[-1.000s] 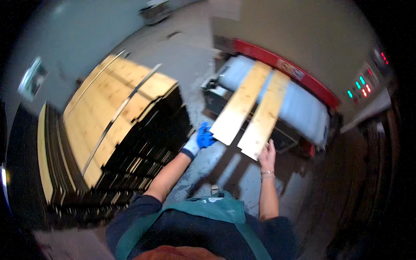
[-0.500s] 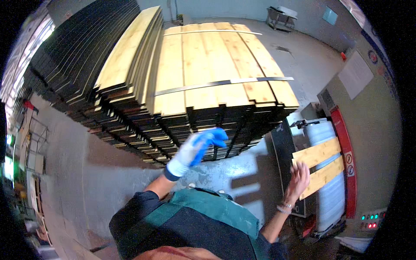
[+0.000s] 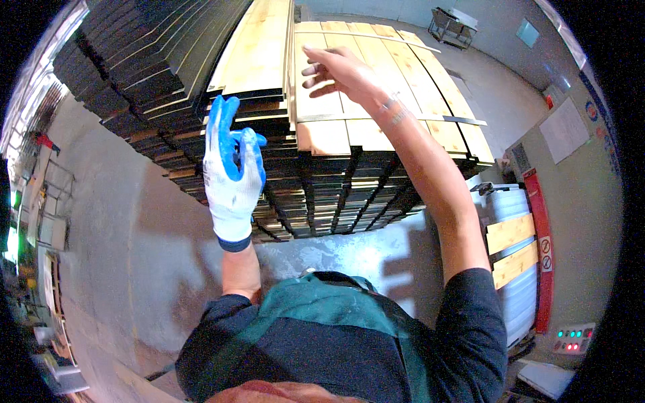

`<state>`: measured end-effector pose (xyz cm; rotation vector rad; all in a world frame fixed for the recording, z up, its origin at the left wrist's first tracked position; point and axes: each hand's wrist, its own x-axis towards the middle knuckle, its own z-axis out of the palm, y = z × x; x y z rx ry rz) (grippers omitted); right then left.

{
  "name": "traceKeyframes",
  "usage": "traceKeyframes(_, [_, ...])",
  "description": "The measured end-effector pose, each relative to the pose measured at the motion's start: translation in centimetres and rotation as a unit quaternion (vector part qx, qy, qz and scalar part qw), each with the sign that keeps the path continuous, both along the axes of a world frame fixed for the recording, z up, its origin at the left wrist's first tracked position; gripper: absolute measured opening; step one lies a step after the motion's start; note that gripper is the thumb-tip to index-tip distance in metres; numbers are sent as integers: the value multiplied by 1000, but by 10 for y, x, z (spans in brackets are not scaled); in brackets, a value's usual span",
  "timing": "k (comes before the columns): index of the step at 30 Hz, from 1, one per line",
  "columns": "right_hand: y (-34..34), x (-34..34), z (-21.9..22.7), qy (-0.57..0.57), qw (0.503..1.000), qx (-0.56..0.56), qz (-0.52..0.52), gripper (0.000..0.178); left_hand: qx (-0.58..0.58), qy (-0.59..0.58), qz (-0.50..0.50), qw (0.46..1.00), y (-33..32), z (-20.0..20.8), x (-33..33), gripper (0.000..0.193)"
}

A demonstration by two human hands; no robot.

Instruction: The person repeatedly picks up a wooden plank from a stack, places it onto a conveyor belt, and then retrieves it to place it back onto the stack. This cycle is performed continuously throughout the clip.

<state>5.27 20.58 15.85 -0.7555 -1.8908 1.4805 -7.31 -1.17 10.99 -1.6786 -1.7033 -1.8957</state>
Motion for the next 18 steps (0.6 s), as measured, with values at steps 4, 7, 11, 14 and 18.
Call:
traceKeyframes(4, [9,-46,21,-122,991,56,-20,63,-18,-107,-116,987,-7,3,0,47])
traceKeyframes(7, [41,-48,4,-52,996,69,-25,51,-47,-78,-207,974,2,5,11,46])
traceKeyframes(11, [51,-18,9,-51,999,12,-16,48,-48,57,-225,972,8,8,20,45])
traceKeyframes(14, [43,-1,8,-46,998,-47,9,47,-51,-72,-322,942,2,-2,28,42])
traceKeyframes(18, [18,49,-4,-16,997,66,-43,41,-45,-20,-323,945,-4,-5,42,49])
